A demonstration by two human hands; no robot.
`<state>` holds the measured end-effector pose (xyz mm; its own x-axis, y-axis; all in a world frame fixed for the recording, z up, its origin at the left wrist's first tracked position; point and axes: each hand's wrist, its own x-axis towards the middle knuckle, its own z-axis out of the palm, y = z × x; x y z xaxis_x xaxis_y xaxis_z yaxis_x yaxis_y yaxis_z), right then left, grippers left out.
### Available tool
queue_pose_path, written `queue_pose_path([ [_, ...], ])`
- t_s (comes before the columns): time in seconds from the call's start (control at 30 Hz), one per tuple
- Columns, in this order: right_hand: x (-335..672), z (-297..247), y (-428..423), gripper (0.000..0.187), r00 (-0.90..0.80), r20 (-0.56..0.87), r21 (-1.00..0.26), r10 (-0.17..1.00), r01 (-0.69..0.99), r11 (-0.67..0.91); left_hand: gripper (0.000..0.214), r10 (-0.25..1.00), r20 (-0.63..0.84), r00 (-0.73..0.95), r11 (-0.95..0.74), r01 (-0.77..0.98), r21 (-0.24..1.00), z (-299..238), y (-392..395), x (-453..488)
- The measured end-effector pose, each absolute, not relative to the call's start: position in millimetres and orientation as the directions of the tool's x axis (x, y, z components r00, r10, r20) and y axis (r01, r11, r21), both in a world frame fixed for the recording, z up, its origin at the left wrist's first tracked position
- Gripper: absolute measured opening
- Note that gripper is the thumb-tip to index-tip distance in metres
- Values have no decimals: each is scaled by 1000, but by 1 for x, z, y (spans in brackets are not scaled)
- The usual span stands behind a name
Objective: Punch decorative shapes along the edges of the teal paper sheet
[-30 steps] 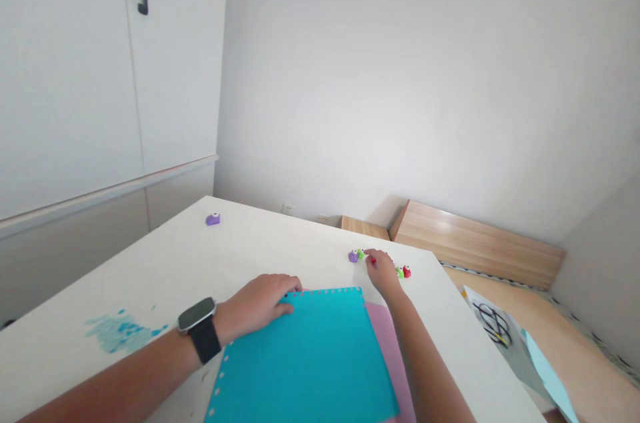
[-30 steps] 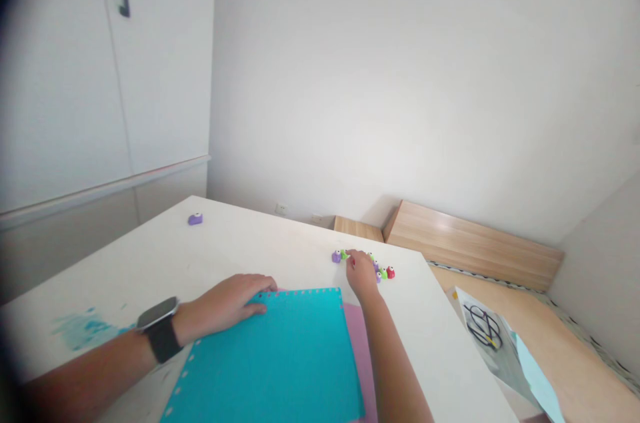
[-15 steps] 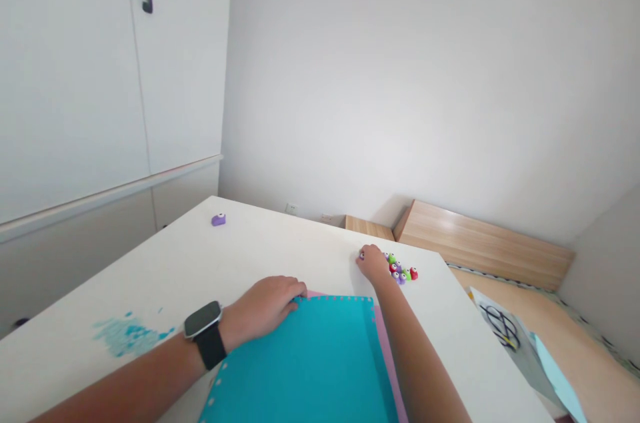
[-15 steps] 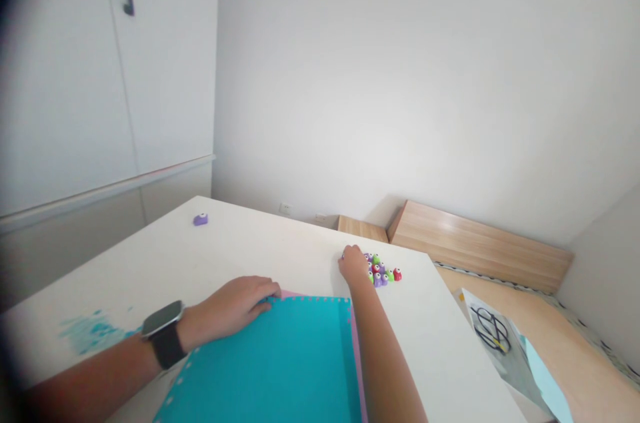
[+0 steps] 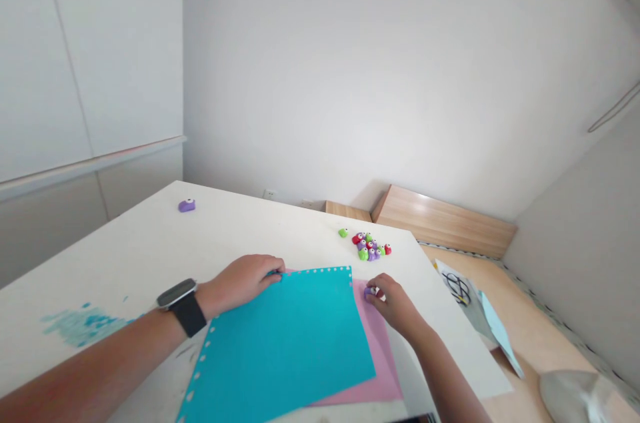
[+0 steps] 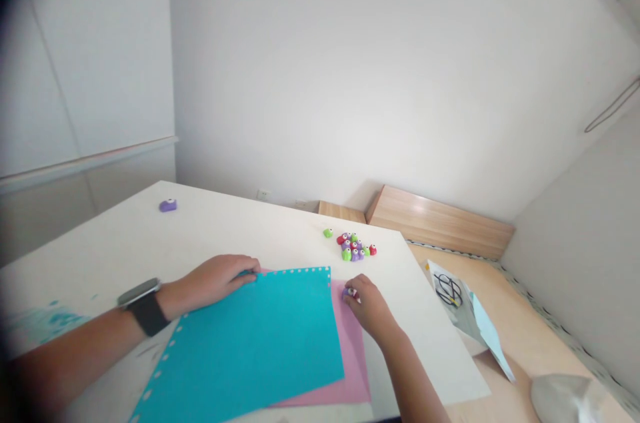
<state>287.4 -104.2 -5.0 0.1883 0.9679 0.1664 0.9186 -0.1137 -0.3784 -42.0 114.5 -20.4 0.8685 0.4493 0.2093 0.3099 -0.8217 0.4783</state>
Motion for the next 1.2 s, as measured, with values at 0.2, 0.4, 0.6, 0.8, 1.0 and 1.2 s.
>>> queue_pose_path([
  [0.2, 278, -13, -100, 22, 174, 187, -506, 967, 861, -57, 24, 467, 171, 868, -772, 306, 557, -18, 118, -41],
  [0.4, 275, -18, -96, 27, 185, 189, -533, 964, 844, -57, 26, 464, 173, 869, -762, 291, 579, -17, 118, -41],
  [0.6, 273, -14, -93, 27, 163, 188, -528, 969, 848, -40, 31, 488, 133, 863, -712, 306, 632, -20, 121, -40],
  [0.8, 270, -7, -87, 29, 155, 172, -528, 973, 848, -41, 36, 503, 133, 854, -654, 275, 705, -25, 126, -40],
  [1.0, 267, -7, -85, 25, 185, 145, -566, 972, 822, -72, 37, 483, 152, 863, -652, 238, 720, -28, 130, -40],
  [1.2, 264, -11, -79, 25, 252, 120, -639, 960, 760, -120, 34, 487, 141, 862, -641, 243, 728, -27, 127, -40],
])
